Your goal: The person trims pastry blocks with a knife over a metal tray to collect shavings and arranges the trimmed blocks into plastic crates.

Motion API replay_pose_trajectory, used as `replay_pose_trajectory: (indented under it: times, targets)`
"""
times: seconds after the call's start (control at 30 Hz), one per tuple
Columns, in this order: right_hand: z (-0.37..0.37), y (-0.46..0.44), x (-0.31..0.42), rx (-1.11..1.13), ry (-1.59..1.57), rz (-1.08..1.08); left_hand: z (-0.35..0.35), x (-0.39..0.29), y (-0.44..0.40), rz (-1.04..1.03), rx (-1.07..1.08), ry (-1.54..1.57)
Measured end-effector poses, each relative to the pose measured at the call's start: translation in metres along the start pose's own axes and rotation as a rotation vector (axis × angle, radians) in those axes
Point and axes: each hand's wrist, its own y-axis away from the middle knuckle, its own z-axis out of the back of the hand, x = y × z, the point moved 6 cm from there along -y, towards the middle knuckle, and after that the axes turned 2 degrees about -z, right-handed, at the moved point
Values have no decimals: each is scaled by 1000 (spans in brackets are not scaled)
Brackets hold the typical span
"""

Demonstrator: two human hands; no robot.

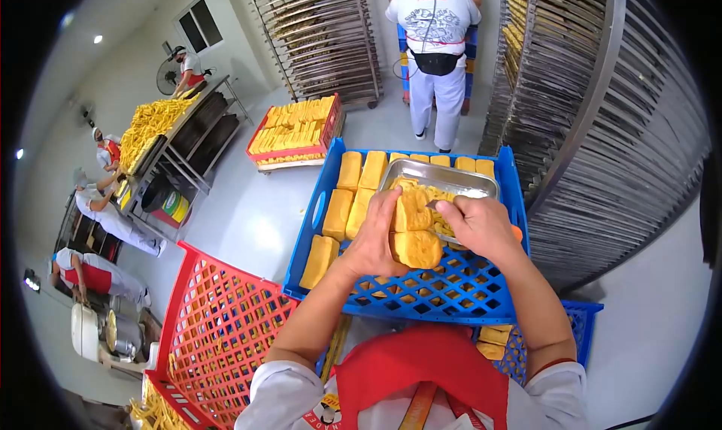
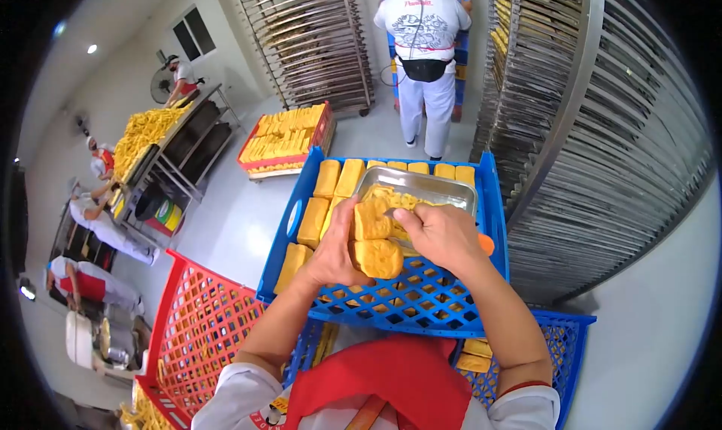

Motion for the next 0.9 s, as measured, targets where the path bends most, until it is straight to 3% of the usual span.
replay_pose_trajectory:
  times: [0.27,0.57,0.67,0.77,0.83,0.9]
  targets:
    - [-15,-21,7,-26,49,79,16,-1,-6,-78,-11,-94]
    - [-44,-32,-20,191,-190,38,3,14,-22,-66,1,-143]
    - [-48,-38,-30,169,-321,-35,-6,20,-32,-105,-5,-185]
    - [-53,-41,-43,290,-513,-185,-7,22,-43,-162,8,-246]
    - [-56,-39,-59,468,-568,-497,-9,25,-48,-188,28,-271]
    - [-54,-43,-78,371,-602,-540,-6,44,-54,-20,-22,-200]
